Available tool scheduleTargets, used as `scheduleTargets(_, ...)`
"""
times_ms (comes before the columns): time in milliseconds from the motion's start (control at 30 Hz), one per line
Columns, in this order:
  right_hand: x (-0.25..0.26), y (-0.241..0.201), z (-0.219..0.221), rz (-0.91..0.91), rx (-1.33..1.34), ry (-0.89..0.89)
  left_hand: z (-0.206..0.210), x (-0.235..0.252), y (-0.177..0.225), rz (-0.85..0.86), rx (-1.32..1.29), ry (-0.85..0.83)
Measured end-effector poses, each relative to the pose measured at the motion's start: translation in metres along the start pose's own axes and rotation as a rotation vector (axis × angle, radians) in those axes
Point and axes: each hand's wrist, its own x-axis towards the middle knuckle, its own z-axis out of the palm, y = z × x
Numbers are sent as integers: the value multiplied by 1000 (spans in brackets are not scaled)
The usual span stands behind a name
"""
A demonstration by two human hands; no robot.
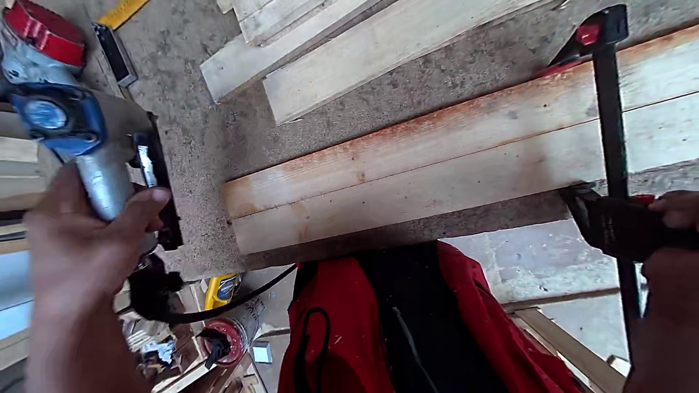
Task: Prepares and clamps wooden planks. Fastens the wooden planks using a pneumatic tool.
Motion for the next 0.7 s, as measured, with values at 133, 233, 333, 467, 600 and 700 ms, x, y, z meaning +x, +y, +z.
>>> scheduleTargets(133, 5, -54, 29, -193, -23, -228, 51, 13, 39, -53, -157, -245)
scheduleTargets(233, 7, -52, 8, -156, -57, -383, 123, 10, 127, -42, 0, -557)
scheduleTargets(333, 7, -43, 9, -168, -20, -305, 162, 10, 153, 351, 141, -758)
scheduleTargets(467, 15, -41, 20, -220, -33, -226, 229, 15, 226, 535, 187, -810)
scheduleTargets(600, 24, -25, 25, -102, 36, -279, 253, 16, 262, 561, 198, -810)
scheduleTargets(700, 27, -17, 26, -61, 70, -303, 275, 22, 279, 548, 193, -858)
